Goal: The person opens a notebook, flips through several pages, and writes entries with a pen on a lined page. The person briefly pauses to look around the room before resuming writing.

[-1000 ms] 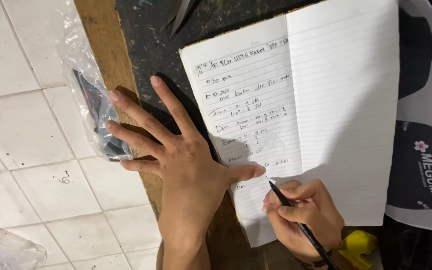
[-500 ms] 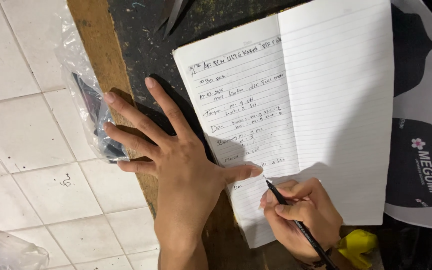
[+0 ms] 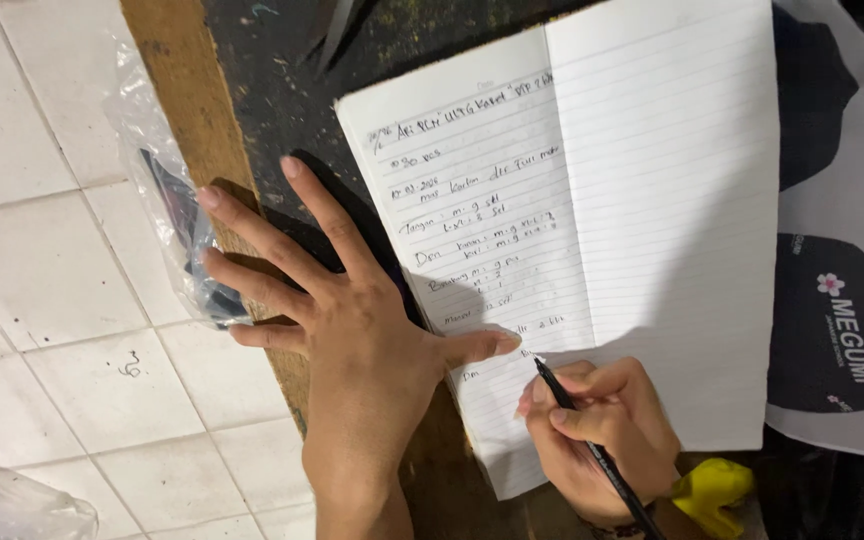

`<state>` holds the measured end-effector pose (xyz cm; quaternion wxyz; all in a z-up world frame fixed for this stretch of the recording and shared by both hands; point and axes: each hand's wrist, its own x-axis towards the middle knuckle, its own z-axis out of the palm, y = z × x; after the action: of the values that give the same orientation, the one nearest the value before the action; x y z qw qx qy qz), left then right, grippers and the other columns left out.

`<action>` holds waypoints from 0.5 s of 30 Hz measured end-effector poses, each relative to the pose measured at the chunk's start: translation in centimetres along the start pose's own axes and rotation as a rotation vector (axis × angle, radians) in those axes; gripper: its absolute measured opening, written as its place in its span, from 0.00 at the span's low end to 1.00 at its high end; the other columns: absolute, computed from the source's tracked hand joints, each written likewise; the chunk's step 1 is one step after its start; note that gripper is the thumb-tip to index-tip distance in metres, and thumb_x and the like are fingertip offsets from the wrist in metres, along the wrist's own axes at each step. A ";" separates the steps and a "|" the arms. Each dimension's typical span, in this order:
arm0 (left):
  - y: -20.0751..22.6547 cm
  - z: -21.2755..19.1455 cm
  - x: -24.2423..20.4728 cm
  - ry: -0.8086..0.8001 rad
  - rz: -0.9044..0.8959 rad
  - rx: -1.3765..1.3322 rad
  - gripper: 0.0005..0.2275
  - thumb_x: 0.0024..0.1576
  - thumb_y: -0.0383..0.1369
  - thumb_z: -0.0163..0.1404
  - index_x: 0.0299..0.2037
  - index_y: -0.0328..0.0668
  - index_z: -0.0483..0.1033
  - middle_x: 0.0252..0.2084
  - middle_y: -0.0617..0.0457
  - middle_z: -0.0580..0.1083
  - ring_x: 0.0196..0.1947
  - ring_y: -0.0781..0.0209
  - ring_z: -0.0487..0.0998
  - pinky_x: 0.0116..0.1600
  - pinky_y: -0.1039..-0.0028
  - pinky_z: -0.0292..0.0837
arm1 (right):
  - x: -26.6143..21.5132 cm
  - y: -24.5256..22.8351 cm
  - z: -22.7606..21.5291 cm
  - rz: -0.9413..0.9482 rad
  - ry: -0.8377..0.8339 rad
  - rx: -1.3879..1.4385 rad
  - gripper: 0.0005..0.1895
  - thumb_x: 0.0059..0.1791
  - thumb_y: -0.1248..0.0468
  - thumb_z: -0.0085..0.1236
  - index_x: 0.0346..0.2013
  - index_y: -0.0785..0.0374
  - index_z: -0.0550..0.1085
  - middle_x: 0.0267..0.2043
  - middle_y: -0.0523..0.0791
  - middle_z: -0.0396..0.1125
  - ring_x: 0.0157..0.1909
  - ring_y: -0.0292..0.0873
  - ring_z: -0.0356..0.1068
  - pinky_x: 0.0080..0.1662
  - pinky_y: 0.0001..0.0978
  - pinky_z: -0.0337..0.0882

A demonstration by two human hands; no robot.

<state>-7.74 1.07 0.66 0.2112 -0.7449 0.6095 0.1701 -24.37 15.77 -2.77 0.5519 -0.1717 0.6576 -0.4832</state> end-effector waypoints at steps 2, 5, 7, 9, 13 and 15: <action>-0.1 -0.3 0.0 0.012 0.015 -0.006 0.94 0.14 0.92 0.69 0.77 0.32 0.24 0.72 0.16 0.25 0.71 0.06 0.38 0.55 0.28 0.65 | 0.9 -0.9 1.8 -0.417 -0.060 -0.331 0.15 0.38 0.86 0.51 0.28 0.66 0.62 0.28 0.57 0.61 0.29 0.49 0.74 0.33 0.37 0.77; -0.2 -0.2 -0.3 0.020 0.024 0.005 0.94 0.15 0.93 0.67 0.78 0.32 0.25 0.72 0.16 0.27 0.71 0.06 0.39 0.54 0.28 0.66 | 0.9 -1.3 2.9 -0.810 -0.088 -0.650 0.17 0.41 0.87 0.57 0.25 0.65 0.63 0.34 0.53 0.56 0.24 0.45 0.74 0.26 0.31 0.80; -0.2 -0.1 -0.2 0.039 0.020 0.019 0.94 0.13 0.94 0.66 0.78 0.32 0.25 0.73 0.17 0.27 0.71 0.07 0.40 0.54 0.28 0.67 | 0.6 -0.9 2.2 -0.804 -0.067 -0.635 0.18 0.40 0.89 0.55 0.24 0.66 0.62 0.32 0.52 0.55 0.23 0.46 0.74 0.25 0.31 0.79; -0.2 0.1 -0.2 0.034 0.010 0.002 0.94 0.13 0.93 0.68 0.78 0.33 0.24 0.73 0.17 0.26 0.72 0.07 0.40 0.54 0.28 0.67 | -0.2 0.0 0.3 -0.300 -0.135 -0.201 0.16 0.39 0.85 0.49 0.33 0.69 0.60 0.24 0.59 0.68 0.34 0.52 0.77 0.39 0.38 0.78; -0.2 0.0 -0.1 -0.020 -0.014 -0.124 0.94 0.13 0.84 0.77 0.77 0.35 0.22 0.72 0.19 0.22 0.72 0.06 0.34 0.57 0.23 0.58 | 0.9 -1.2 0.8 -0.764 -0.280 -0.542 0.14 0.42 0.87 0.53 0.34 0.72 0.62 0.30 0.54 0.61 0.30 0.47 0.72 0.39 0.33 0.85; -0.3 -0.2 -0.3 0.020 0.020 -0.049 0.94 0.14 0.91 0.71 0.77 0.33 0.23 0.73 0.18 0.25 0.72 0.06 0.37 0.54 0.26 0.65 | 1.0 -1.4 -0.1 -0.795 -0.160 -0.747 0.20 0.44 0.85 0.62 0.37 0.59 0.67 0.41 0.50 0.58 0.36 0.44 0.79 0.37 0.30 0.84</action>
<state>-7.49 1.32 0.99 0.1849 -0.7453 0.6148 0.1798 -25.18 14.41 -2.19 0.2768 -0.6272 0.6248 -0.3736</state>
